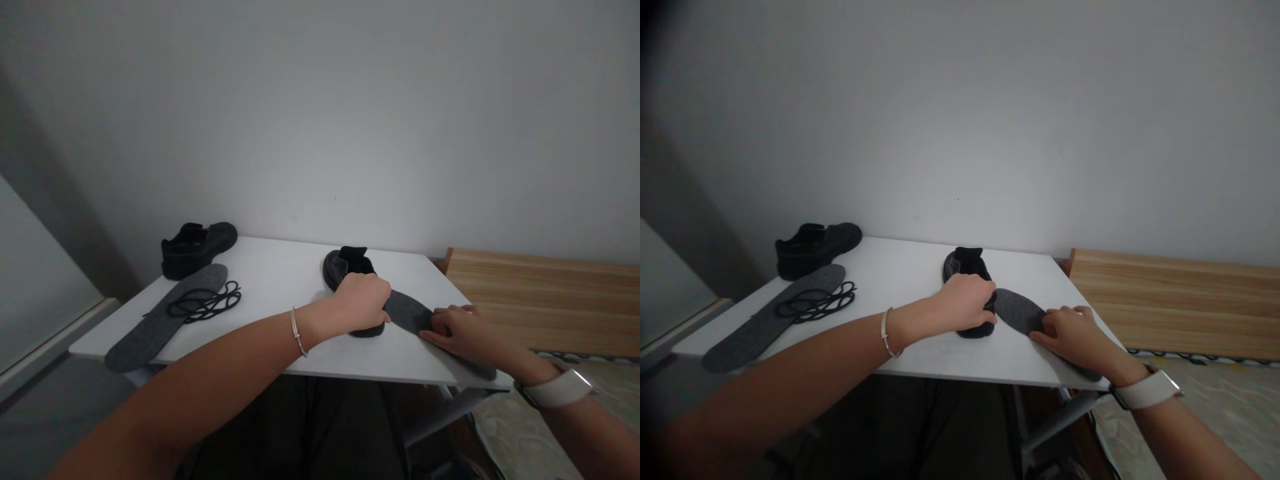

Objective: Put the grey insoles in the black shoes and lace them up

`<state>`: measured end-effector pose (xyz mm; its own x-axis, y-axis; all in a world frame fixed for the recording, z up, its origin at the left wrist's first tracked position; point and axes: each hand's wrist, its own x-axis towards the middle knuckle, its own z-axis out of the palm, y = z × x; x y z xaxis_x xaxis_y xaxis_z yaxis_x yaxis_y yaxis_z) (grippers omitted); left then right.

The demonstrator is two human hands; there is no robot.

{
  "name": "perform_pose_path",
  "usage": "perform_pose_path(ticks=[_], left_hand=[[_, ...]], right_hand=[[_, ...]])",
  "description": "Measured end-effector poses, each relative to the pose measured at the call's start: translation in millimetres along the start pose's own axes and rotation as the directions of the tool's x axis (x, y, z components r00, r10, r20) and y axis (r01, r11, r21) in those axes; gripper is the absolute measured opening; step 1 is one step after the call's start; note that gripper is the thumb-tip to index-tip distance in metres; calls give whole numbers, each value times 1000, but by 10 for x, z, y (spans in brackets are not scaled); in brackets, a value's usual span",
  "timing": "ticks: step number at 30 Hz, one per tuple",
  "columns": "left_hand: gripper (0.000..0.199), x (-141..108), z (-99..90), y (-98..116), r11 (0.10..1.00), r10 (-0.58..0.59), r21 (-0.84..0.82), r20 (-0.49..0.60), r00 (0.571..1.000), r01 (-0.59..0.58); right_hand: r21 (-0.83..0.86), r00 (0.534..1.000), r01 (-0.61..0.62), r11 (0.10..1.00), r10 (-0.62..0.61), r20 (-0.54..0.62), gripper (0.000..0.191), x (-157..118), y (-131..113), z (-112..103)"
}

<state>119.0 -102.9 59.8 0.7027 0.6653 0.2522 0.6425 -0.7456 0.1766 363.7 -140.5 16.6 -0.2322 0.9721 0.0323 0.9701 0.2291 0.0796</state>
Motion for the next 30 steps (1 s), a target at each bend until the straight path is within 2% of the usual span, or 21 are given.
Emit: perform_pose_path(ticks=[4, 7, 9, 11, 13, 14, 15, 17, 19, 22, 25, 28, 30], left_hand=[[32, -28, 5, -5, 992, -22, -126, -20, 1000, 20], [41, -38, -65, -95, 981, -28, -191, -145, 989, 0], [37, -15, -101, -234, 983, -28, -181, -310, 950, -30], [26, 29, -89, -431, 985, -66, -169, -470, 880, -17], [21, 77, -15, -651, 969, -163, -244, -535, 829, 33], [21, 97, 42, -755, 946, -221, -319, -513, 830, 55], [22, 112, 108, -848, 911, -262, -407, -460, 849, 61], [30, 129, 251, -985, 807, -272, -591, -335, 902, 24], [37, 133, 381, -1056, 673, -272, -738, -290, 918, -34], [39, 149, 516, -1073, 519, -336, -850, -295, 895, -85], [38, 188, 577, -1042, 426, -402, -902, -263, 877, -75], [36, 216, 598, -1003, 317, -474, -947, -208, 855, -54], [35, 213, 599, -979, 246, -501, -967, -188, 845, -69]], right_hand=[[-65, 1000, 23, 998, -22, 3, 37, 36, 1, 16], [-45, 999, 40, 998, -40, 1, 35, 74, 20, 34], [1, 999, 31, 1000, -31, -10, 39, 97, 28, 51], [54, 1000, 29, 998, -29, -1, 39, 110, 32, 69], [89, 999, 29, 996, -31, 17, 36, 112, 32, 86], [98, 999, 28, 995, -30, 18, 34, 111, 32, 94], [100, 1000, 24, 995, -25, 13, 33, 109, 34, 102], [102, 1000, 13, 995, -12, -15, 31, 110, 45, 108], [122, 999, 8, 993, -2, -53, 29, 117, 74, 85], [168, 991, 1, 986, 21, -133, 29, 133, 134, -54], [187, 968, 11, 982, 36, -247, 33, 142, 149, -338], [179, 949, 95, 979, -35, -314, 39, 158, 47, -685], [154, 953, 156, 976, -107, -284, 40, 189, -99, -898]])
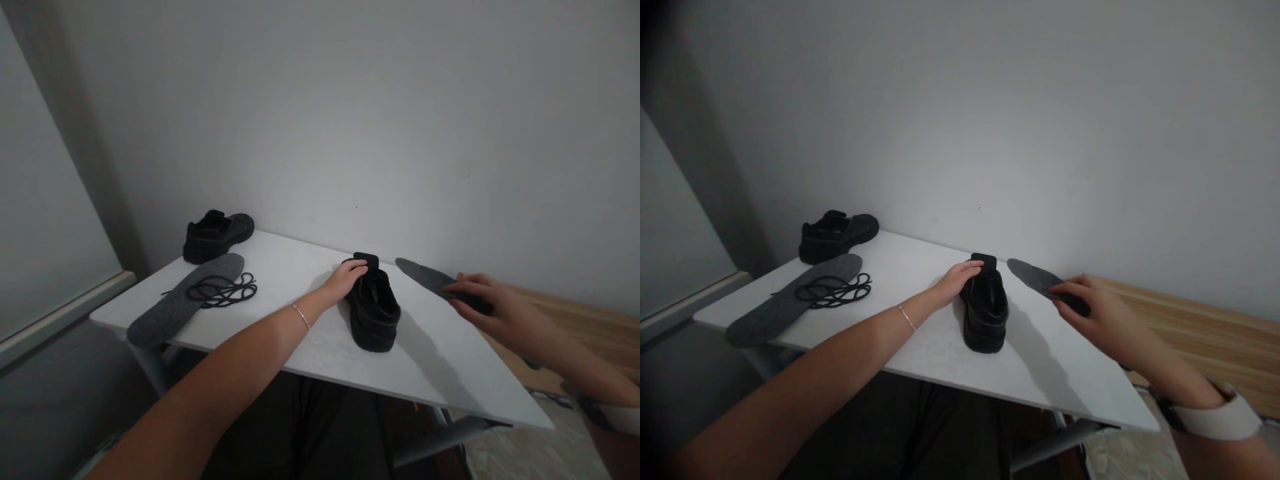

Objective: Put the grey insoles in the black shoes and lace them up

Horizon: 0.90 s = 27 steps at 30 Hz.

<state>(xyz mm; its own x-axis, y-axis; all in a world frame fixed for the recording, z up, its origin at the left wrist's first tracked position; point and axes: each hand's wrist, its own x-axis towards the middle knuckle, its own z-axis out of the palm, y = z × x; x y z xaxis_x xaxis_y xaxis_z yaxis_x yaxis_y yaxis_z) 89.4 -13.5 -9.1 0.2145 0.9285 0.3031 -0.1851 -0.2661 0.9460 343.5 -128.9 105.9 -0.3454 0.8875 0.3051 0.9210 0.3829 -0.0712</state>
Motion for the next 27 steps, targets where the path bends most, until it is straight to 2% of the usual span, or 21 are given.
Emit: perform_pose_path(ticks=[2, 5, 6, 12, 16, 20, 22, 24, 27], left_hand=[[35, -20, 5, 10, 999, 2, -45, -17, 1000, -2], [36, -45, 0, 28, 998, 15, -61, -27, 1000, -16], [36, -49, -3, 32, 998, 17, -65, -26, 1000, -18], [38, -55, -5, 35, 997, 21, -80, -15, 1000, -22], [35, -48, -1, 24, 996, 6, -89, -20, 1000, -8], [35, -43, -3, 30, 995, 1, -102, -26, 1000, -4], [36, -48, -7, 37, 995, 5, -104, -28, 1000, -8], [37, -58, -15, 43, 995, 11, -101, -26, 1000, -14], [37, -69, -28, 47, 996, 24, -84, -26, 999, -26]], right_hand=[[-8, 990, 57, 998, -56, 133, 37, 127, -213, -114], [-33, 924, 136, 990, -115, 364, 28, 348, -567, -201], [-57, 905, 149, 987, -113, 409, 27, 423, -682, -218], [-184, 852, 220, 958, -97, 514, 24, 724, -1191, -357], [-260, 804, 231, 938, -34, 594, 25, 793, -1337, -420], [-319, 766, 267, 909, 1, 643, 24, 872, -1388, -263], [-359, 783, 277, 891, 7, 623, 26, 912, -1390, -90], [-405, 839, 250, 880, 12, 543, 28, 943, -1383, 118], [-459, 918, 126, 880, 73, 391, 33, 962, -1374, 411]])
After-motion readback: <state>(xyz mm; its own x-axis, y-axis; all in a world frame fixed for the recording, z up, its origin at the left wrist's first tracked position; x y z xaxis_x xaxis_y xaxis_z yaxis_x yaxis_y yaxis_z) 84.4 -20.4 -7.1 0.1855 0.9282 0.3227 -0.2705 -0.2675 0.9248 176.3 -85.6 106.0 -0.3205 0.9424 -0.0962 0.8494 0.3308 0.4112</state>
